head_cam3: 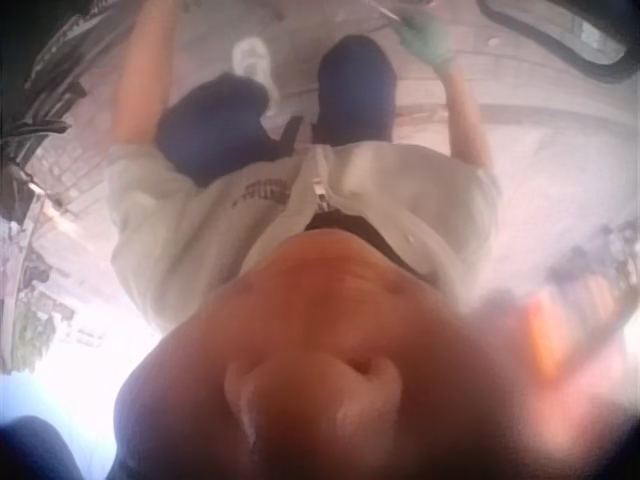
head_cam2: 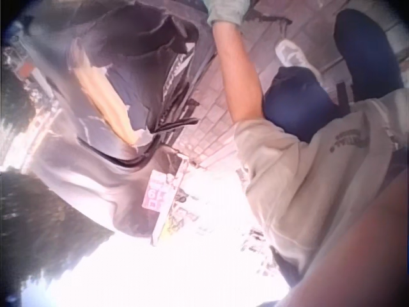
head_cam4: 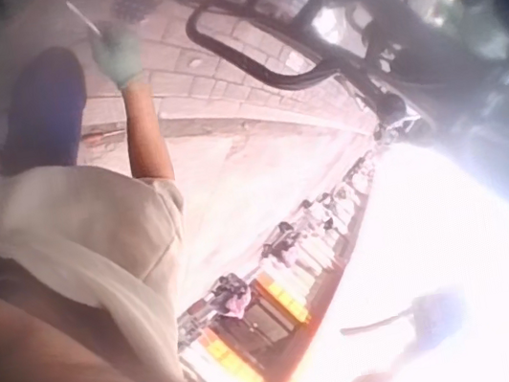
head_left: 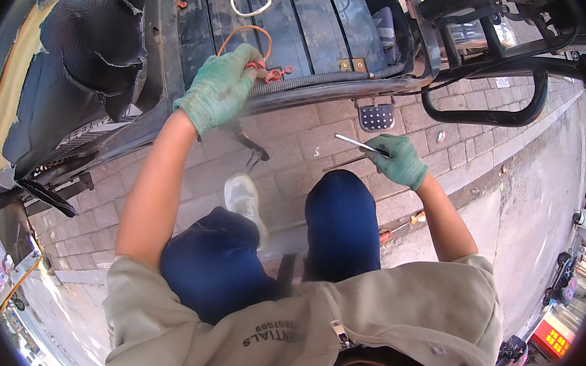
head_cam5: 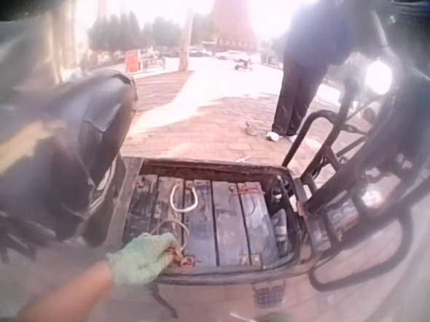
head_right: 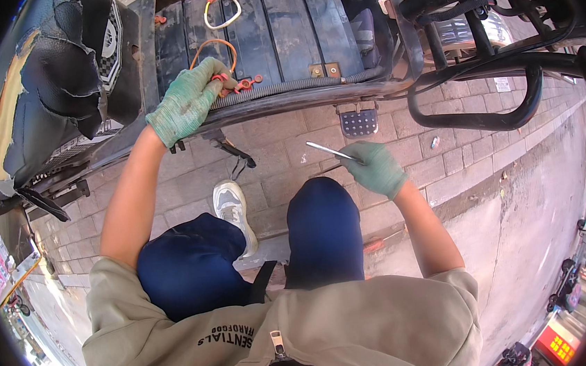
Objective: The person kneels beside an electric scooter with the seat compartment open and uses a wrench to tighten battery terminal bolts. They connect and adjust red and orange wires to the battery terminals, then reposition the seat cover over the battery compartment.
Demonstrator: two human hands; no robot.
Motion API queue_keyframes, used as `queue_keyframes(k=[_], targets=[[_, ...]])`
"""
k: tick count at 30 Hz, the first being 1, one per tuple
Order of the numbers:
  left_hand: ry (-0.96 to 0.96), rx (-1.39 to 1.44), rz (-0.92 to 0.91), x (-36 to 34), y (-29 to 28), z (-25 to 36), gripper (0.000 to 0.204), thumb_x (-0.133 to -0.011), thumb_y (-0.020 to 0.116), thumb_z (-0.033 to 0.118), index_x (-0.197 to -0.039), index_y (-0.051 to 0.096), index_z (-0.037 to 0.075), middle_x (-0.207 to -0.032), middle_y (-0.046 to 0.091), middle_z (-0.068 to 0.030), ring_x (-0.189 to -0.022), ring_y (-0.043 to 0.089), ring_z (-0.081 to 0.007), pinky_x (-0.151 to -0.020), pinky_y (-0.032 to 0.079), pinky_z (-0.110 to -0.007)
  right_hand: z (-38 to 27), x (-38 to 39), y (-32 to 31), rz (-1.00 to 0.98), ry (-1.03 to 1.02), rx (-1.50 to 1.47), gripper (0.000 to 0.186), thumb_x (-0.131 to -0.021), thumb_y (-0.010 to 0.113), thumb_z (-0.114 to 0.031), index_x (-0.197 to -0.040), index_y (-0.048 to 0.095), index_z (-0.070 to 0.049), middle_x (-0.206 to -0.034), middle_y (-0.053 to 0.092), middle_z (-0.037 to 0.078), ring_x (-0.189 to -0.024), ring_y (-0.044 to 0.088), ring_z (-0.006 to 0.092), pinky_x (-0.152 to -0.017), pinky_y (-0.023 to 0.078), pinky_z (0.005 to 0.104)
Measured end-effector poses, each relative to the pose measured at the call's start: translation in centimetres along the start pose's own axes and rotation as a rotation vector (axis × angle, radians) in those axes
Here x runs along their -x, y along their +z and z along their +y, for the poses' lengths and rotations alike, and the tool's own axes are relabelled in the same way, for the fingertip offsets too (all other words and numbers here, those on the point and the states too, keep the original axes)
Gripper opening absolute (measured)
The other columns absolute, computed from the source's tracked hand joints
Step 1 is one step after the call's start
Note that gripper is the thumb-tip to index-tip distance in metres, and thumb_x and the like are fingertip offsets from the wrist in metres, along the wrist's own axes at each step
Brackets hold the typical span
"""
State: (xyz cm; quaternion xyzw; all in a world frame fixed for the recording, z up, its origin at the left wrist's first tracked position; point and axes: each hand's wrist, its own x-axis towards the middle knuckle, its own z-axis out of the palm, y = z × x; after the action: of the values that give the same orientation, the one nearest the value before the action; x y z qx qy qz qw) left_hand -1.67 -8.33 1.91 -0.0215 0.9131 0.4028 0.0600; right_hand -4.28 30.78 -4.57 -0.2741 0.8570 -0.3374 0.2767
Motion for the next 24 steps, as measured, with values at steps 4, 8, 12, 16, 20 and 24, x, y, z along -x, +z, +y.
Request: queue_keyframes(k=[4,8,12,16,20,24], targets=[[0.021,0.159,0.032,0.3,0.2,-0.5,0.018,-0.099,0.057,0.013,-0.111,0.063,0.001,-0.103,0.076,-0.0188,-0.1,0.072,-0.0375,-0.092,0.054,-0.045,-9.0,4.4,-7.8,0.102,-0.019,-0.071,0.011,-0.097,0.067,-0.005,-0.104,0.073,0.002,-0.079,0.071,0.009,-0.063,0.068,0.011,-0.057,0.051,0.0276],[0.223,-0.148,0.089,0.9,-0.1,-0.5,0.017,-0.098,0.059,0.014,-0.11,0.065,0.003,-0.1,0.075,-0.0182,-0.098,0.07,-0.0391,-0.09,0.053,-0.047,-16.0,8.1,-12.8,0.328,0.1,-0.306,0.016,-0.1,0.062,-0.005,-0.108,0.068,0.007,-0.077,0.073,0.012,-0.065,0.069,0.014,-0.06,0.056,0.024],[0.248,-0.191,0.025,1.1,-0.5,-0.5,0.014,-0.096,0.06,0.011,-0.108,0.066,0.007,-0.095,0.07,-0.0175,-0.095,0.064,-0.0406,-0.09,0.05,-0.049,-20.0,7.6,-14.3,0.54,-0.03,-0.213,0.021,-0.104,0.056,-0.008,-0.116,0.065,0.007,-0.099,0.074,0.017,-0.075,0.074,0.0185,-0.066,0.061,0.0274],[0.339,-0.204,0.051,1.0,-0.6,-1.0,0.014,-0.095,0.061,0.009,-0.108,0.067,0.008,-0.095,0.068,-0.0171,-0.094,0.062,-0.0405,-0.089,0.049,-0.049,-21.6,3.6,-14.5,0.543,-0.094,-0.196,0.022,-0.104,0.058,-0.008,-0.118,0.065,0.007,-0.1,0.074,0.015,-0.082,0.076,0.0185,-0.071,0.063,0.0287],[0.359,-0.192,0.021,0.8,-0.5,-1.4,0.013,-0.096,0.061,0.01,-0.107,0.067,0.008,-0.094,0.068,-0.0168,-0.095,0.064,-0.0385,-0.089,0.049,-0.049,-21.7,-0.4,-15.1,0.536,-0.061,-0.194,0.022,-0.103,0.061,-0.009,-0.118,0.067,0.006,-0.101,0.074,0.014,-0.084,0.076,0.0187,-0.073,0.064,0.0281],[0.176,-0.107,-0.014,0.2,-0.5,-1.1,0.012,-0.098,0.059,0.012,-0.106,0.066,0.006,-0.092,0.069,-0.0182,-0.092,0.066,-0.0388,-0.086,0.05,-0.048,-20.7,-2.9,-15.9,0.502,-0.077,-0.232,0.021,-0.103,0.062,-0.009,-0.117,0.068,0.004,-0.102,0.075,0.014,-0.085,0.077,0.0188,-0.074,0.064,0.0279]])
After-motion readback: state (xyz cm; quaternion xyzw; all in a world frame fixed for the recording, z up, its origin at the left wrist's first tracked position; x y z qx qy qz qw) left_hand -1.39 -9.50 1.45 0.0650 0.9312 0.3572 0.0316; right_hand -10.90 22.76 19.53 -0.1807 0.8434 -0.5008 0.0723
